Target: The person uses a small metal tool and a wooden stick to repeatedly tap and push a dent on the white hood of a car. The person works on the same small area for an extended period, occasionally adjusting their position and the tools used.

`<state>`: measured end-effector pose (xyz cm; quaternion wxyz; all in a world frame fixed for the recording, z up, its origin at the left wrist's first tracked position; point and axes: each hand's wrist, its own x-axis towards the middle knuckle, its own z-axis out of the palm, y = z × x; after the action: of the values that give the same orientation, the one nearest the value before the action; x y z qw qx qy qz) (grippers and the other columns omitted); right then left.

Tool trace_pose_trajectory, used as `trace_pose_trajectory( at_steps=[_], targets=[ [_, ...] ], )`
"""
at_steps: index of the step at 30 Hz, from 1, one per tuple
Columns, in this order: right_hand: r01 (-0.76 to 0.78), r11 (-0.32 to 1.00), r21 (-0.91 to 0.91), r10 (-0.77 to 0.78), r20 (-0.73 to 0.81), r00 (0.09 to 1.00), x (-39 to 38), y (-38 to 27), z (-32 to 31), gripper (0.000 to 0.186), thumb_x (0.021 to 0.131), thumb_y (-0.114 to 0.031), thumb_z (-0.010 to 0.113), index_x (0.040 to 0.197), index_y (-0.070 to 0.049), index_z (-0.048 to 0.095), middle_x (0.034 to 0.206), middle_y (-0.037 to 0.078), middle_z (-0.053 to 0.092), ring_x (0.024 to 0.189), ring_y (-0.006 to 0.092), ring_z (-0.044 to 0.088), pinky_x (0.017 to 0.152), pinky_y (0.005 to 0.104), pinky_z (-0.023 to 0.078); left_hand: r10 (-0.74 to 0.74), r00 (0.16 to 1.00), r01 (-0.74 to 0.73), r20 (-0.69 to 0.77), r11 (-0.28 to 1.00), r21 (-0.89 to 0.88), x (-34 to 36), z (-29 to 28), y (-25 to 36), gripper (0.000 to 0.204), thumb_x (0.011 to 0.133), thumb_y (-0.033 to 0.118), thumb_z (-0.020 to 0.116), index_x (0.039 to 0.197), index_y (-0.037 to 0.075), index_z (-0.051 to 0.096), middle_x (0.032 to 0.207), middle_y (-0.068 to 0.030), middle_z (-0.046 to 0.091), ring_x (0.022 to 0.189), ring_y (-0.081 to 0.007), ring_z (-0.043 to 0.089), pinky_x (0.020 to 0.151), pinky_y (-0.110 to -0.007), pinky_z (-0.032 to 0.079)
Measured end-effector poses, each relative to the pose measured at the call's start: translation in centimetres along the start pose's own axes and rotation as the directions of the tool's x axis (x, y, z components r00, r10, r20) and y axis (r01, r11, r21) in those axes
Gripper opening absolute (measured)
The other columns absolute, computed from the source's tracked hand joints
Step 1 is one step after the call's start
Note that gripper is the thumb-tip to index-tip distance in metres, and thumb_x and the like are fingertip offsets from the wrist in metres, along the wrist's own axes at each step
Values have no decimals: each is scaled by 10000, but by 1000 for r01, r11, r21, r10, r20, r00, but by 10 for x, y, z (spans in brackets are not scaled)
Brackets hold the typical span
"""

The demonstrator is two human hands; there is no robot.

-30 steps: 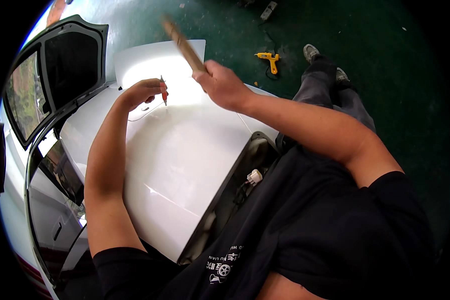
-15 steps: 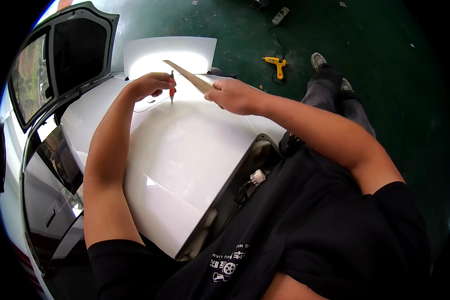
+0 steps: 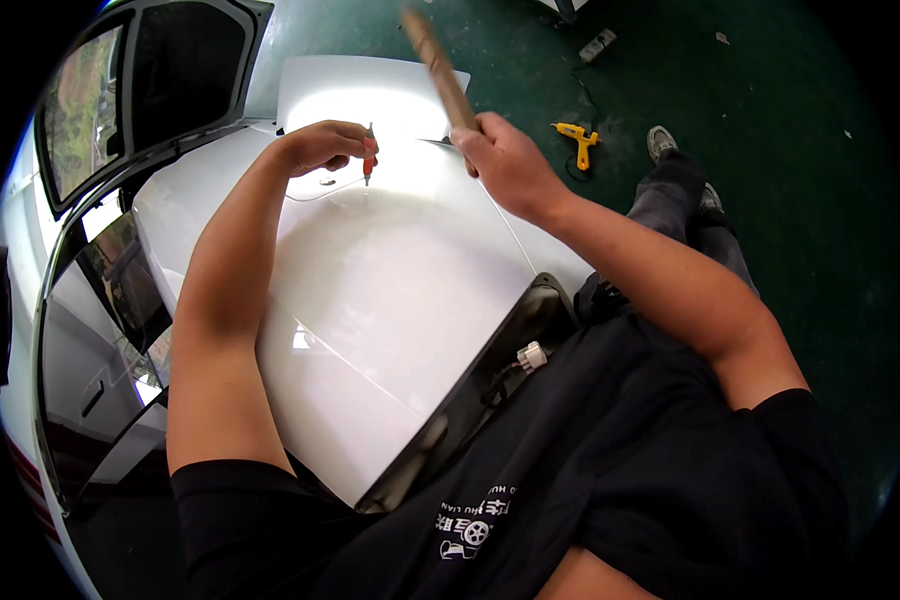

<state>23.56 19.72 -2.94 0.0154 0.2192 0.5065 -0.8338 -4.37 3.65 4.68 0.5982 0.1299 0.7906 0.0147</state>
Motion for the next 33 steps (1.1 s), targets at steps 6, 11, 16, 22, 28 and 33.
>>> trace_pose_trajectory(
  at_steps=[6,11,16,22,28,33],
  targets=[
    [-92,973,-212,141,228,964,-10,0,3,304,1035,-331,556,1007,-29,581,783,24,547,689,113,478,662,304,418,-7,999,5,45,1000,28,-4,5,5,237,954,132,633,1154,28,707,970,-81,689,627,-106,405,580,-256,342],
    [42,999,33,-42,8,999,0,11,2,281,1036,-320,562,966,-48,573,743,-5,511,668,79,447,617,277,383,-9,998,6,64,999,43,6,4,5,241,958,138,629,1159,30,703,1032,-81,712,627,-106,402,586,-246,358],
    [-88,974,-209,130,198,971,-6,-1,4,282,1034,-327,562,961,-56,578,738,-2,508,671,79,453,616,272,382,-18,1000,16,24,997,72,3,11,1,250,976,148,631,1190,40,702,994,-51,691,636,-99,401,594,-251,364],
    [14,998,-57,-12,32,999,1,5,2,284,1034,-328,565,951,-57,583,745,1,511,676,94,459,635,271,393,9,1000,-11,26,997,75,10,13,4,233,993,144,627,1189,48,708,982,-45,687,659,-104,415,610,-252,378],
    [-6,997,-75,9,39,999,-3,6,5,294,1032,-336,563,945,-55,578,737,9,508,682,108,466,646,297,400,53,999,-53,-2,996,65,12,13,1,222,995,146,626,1183,60,709,1008,-45,698,672,-107,423,613,-249,382],
    [-24,966,-259,71,174,982,-2,3,-1,346,1032,-355,545,921,-30,594,774,44,561,703,150,513,672,338,442,-3,1000,1,7,983,184,15,17,1,224,1006,155,620,1190,56,701,965,-50,682,674,-119,445,607,-267,386]
  ],
)
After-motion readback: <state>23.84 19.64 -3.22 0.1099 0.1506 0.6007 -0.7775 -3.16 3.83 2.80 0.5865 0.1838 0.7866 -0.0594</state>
